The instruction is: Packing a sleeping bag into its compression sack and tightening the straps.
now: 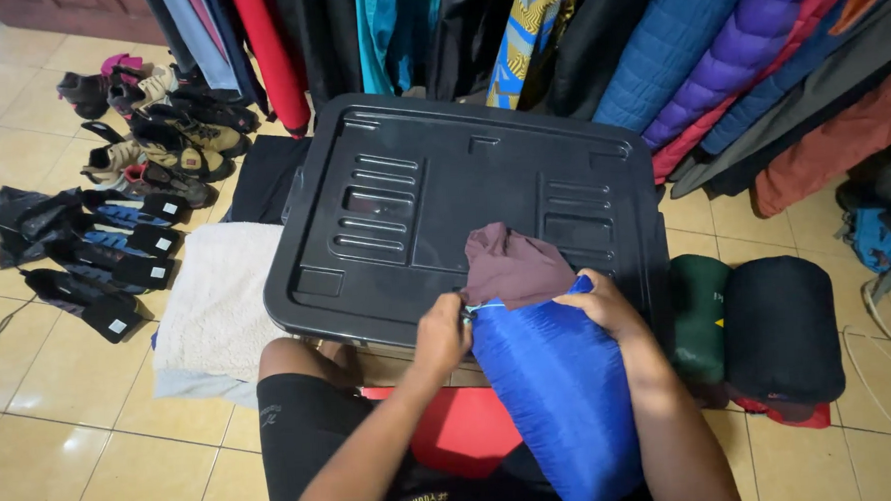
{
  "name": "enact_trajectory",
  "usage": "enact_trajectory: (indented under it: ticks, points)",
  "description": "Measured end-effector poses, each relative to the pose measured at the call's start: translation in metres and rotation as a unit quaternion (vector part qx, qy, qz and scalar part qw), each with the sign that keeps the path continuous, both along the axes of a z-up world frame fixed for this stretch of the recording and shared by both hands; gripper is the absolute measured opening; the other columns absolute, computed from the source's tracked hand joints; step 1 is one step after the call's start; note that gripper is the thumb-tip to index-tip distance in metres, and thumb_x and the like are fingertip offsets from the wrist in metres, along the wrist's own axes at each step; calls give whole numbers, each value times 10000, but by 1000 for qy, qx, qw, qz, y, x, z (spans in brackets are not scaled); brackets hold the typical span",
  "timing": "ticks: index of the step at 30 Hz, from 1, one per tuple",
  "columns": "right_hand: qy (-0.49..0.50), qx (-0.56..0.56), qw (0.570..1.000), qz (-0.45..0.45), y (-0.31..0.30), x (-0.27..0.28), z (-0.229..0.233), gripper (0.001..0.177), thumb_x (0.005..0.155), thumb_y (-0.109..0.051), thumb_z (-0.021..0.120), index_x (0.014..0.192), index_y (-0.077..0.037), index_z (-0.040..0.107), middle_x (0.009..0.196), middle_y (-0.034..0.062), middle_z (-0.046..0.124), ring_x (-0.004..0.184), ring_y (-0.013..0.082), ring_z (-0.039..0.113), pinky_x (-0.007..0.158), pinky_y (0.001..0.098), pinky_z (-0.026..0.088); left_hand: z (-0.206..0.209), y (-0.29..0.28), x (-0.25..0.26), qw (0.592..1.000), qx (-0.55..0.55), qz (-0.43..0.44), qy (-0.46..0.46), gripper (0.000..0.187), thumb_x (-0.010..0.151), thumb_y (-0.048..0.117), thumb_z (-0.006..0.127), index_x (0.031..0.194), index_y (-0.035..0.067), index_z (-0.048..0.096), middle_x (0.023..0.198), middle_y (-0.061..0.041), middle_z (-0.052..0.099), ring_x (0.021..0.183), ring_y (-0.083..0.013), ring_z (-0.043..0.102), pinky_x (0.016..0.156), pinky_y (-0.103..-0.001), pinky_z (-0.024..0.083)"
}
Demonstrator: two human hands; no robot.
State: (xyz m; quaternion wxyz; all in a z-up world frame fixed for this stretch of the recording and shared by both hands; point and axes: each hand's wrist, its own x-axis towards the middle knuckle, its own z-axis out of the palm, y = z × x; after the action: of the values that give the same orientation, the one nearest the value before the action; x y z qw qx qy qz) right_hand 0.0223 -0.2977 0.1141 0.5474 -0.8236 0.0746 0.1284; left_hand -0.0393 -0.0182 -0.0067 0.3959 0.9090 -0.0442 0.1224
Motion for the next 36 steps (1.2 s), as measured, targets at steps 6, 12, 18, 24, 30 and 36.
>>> enact_trajectory:
  ticks: [6, 12, 18, 24, 30, 36]
  points:
    - [0, -23, 1000, 0, -6, 1, -20, 318, 614, -72, 928, 770, -72, 651, 601, 19, 576, 538, 149, 555, 503, 243, 413, -17, -7, -21, 989, 58, 82, -112, 284, 763, 132, 719, 1021, 144, 602, 932, -63, 521, 905, -291, 623, 780, -378, 564]
    - [-20, -23, 999, 13, 1, 7, -29, 321, 604, -73, 933, 771, -60, 659, 628, 37, 613, 583, 148, 572, 524, 247, 426, -46, -5, -48, 992, 47, 50, -103, 231, 806, 97, 713, 1011, 92, 606, 914, -110, 533, 897, -352, 625, 770, -431, 567]
    - [36, -35, 998, 32, -1, 6, -14, 293, 710, -97, 850, 768, -150, 568, 732, -2, 559, 707, 119, 554, 656, 287, 455, -10, -30, -90, 993, -115, 7, -31, 145, 864, 69, 584, 995, 66, 523, 970, -131, 488, 817, -360, 557, 706, -486, 471]
    - [-1, -92, 996, 7, -14, 11, -40, 305, 618, -136, 904, 846, -125, 703, 679, 41, 664, 656, 181, 640, 589, 281, 466, -6, -13, -63, 990, -141, 0, -13, 181, 855, 38, 621, 973, 148, 540, 947, -85, 552, 933, -373, 652, 827, -426, 549]
    - [-73, -40, 997, -4, -35, 8, -50, 310, 615, -62, 866, 849, -123, 671, 676, 14, 587, 645, 167, 569, 593, 290, 431, -15, -18, -29, 976, -184, 54, 104, 301, 858, 70, 663, 1089, 191, 514, 986, -139, 708, 1034, -422, 693, 888, -508, 547]
    - [-169, 1, 985, -37, -86, 11, -86, 482, 620, -56, 908, 1031, -134, 669, 852, 32, 611, 816, 168, 570, 727, 289, 442, -7, -53, 2, 968, -216, 53, 113, 244, 826, -45, 604, 1007, 119, 605, 873, -217, 744, 954, -461, 710, 790, -533, 552]
